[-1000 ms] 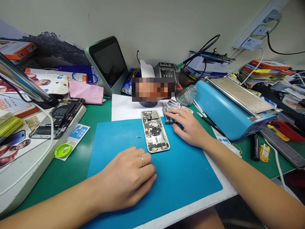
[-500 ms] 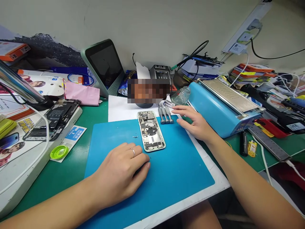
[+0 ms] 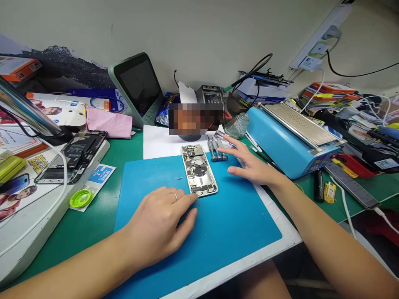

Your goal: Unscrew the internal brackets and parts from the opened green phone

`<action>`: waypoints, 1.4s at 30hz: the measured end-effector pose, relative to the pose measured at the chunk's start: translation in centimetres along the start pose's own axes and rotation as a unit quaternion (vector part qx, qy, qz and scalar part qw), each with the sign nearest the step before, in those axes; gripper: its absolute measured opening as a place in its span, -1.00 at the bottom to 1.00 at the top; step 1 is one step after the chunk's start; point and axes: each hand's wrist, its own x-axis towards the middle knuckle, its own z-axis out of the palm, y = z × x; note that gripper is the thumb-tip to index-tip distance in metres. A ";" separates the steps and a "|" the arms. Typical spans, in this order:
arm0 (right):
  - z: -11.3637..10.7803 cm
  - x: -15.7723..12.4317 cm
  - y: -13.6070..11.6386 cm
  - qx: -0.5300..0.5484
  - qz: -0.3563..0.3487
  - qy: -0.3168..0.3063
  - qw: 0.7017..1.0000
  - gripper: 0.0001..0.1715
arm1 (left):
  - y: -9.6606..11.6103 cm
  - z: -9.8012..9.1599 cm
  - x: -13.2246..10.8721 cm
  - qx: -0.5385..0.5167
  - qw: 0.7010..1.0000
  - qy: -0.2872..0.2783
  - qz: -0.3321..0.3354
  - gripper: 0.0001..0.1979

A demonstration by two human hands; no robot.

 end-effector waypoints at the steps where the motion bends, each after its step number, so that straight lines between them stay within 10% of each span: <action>1: 0.0 0.0 0.1 0.003 0.000 -0.004 1.000 -0.21 | 0.0 0.0 -0.1 0.005 1.000 0.000 0.005 -0.79; 34: 0.1 0.4 0.5 0.013 -0.007 -0.032 0.999 0.03 | 0.3 -0.3 -0.1 0.082 0.989 -0.121 -0.026 -0.34; 42: 0.6 0.6 0.1 -0.009 0.006 0.020 1.000 -0.38 | 0.2 -0.2 0.0 0.097 0.990 -0.102 -0.012 -0.37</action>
